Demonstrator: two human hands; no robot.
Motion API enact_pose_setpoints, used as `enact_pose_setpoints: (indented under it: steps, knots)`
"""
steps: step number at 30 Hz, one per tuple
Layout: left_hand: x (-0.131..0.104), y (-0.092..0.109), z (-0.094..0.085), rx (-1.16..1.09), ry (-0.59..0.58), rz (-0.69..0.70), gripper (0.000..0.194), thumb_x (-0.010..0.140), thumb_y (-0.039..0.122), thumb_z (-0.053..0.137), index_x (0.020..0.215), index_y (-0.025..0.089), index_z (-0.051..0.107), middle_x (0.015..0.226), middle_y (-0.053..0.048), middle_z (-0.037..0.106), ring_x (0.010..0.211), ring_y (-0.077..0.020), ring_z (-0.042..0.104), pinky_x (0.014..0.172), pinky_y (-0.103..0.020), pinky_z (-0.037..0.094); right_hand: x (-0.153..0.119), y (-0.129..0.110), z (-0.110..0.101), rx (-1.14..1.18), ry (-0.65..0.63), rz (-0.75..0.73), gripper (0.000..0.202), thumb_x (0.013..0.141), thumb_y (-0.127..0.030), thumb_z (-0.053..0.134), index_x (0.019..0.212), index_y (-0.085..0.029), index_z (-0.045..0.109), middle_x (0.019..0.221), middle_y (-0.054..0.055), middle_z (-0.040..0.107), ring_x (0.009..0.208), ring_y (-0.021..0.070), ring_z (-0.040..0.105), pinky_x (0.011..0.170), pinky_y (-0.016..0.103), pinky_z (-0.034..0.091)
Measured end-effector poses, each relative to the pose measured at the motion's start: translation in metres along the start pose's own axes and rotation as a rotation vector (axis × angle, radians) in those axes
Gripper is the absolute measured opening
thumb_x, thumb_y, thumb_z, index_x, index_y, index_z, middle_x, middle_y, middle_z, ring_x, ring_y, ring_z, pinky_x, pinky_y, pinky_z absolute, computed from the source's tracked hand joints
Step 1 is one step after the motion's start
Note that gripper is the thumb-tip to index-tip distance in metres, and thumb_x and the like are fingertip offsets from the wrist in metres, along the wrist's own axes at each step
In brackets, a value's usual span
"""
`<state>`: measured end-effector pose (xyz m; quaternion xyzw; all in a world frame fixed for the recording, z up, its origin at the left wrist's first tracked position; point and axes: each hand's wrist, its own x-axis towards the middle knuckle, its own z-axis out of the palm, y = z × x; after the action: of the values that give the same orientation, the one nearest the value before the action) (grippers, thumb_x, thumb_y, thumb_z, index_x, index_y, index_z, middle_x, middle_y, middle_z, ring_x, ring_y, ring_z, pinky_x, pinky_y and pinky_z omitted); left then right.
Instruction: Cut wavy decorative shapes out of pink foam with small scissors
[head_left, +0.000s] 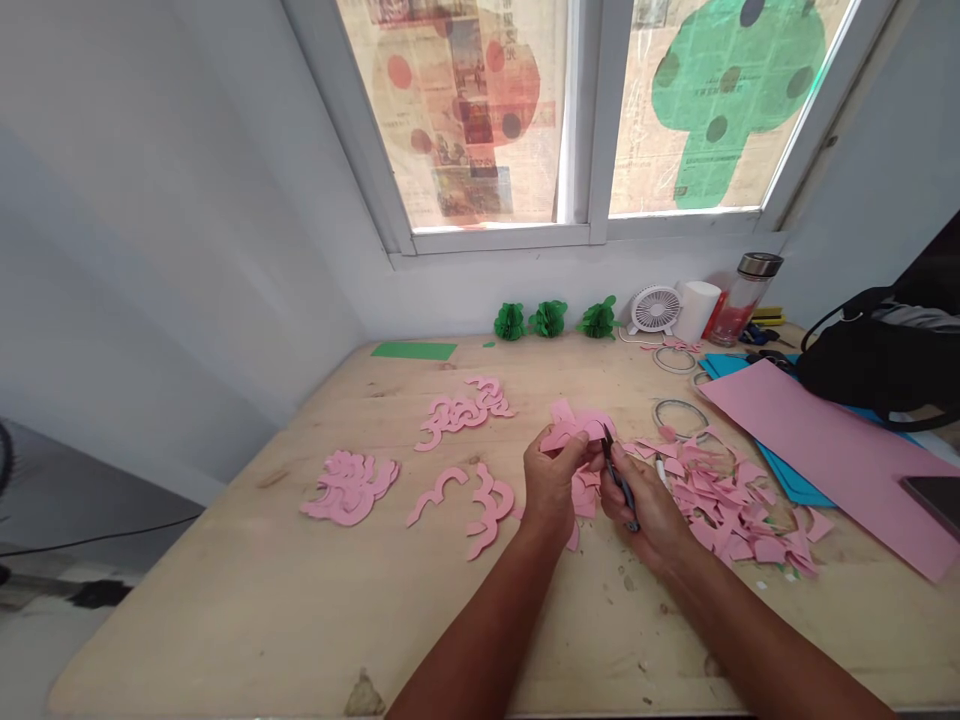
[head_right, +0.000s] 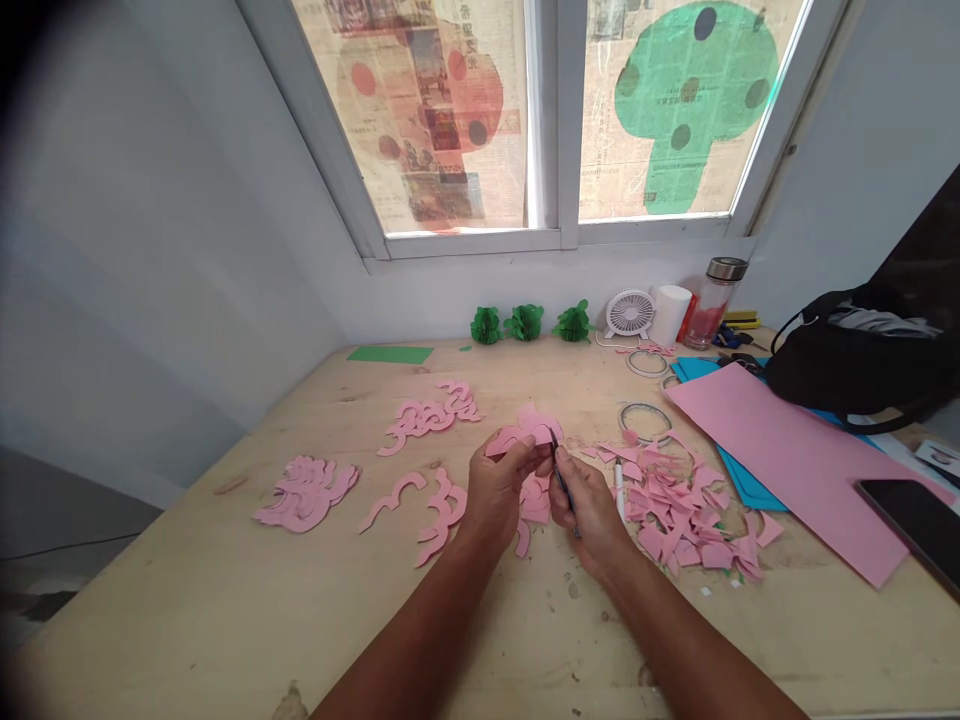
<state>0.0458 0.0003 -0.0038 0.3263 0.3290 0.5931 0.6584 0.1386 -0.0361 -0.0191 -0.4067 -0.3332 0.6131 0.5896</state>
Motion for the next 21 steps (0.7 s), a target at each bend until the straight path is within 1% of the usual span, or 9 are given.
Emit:
enact_pose_setpoints:
  steps: [4,10,16,21]
  knots:
    - [-0.0014,0.0013,0.0017,-0.008,-0.028,0.010,0.016,0.064,0.024,0.067,0.066,0.012,0.056,0.060,-0.001,0.059,0.056,-0.0118,0.055,0.059,-0.026,0.045,-0.0009,-0.0012,0.0004,0.004,-0.001,0.001,0.033,0.079,-0.047,0.053,0.067,-0.016,0.052,0.045,-0.008,0.033,0.036,0.0049,0.021,0.037,0.021,0.014]
    - [-0.0020,0.0021,0.0014,-0.005,-0.013,0.015,0.015,0.065,0.023,0.066,0.068,0.012,0.056,0.061,-0.002,0.059,0.058,-0.0122,0.056,0.062,-0.027,0.046,-0.0005,-0.0015,0.0005,0.014,-0.005,-0.009,0.031,0.080,-0.045,0.053,0.068,-0.016,0.052,0.045,-0.008,0.033,0.036,0.0043,0.021,0.036,0.020,0.015]
    - [-0.0022,0.0025,0.0021,-0.019,-0.032,0.028,0.015,0.065,0.023,0.066,0.067,0.010,0.057,0.060,-0.003,0.059,0.056,-0.0120,0.055,0.058,-0.026,0.045,0.0001,-0.0006,-0.0003,0.028,-0.009,-0.007,0.031,0.080,-0.044,0.054,0.066,-0.016,0.051,0.044,-0.008,0.033,0.035,0.0039,0.021,0.036,0.019,0.015]
    - [-0.0023,0.0029,0.0026,-0.015,-0.026,0.022,0.016,0.064,0.023,0.066,0.066,0.010,0.058,0.060,-0.003,0.059,0.055,-0.0122,0.055,0.059,-0.027,0.046,0.0000,-0.0005,-0.0006,0.021,-0.003,-0.005,0.031,0.080,-0.044,0.053,0.067,-0.016,0.051,0.044,-0.008,0.033,0.035,0.0040,0.021,0.036,0.019,0.015]
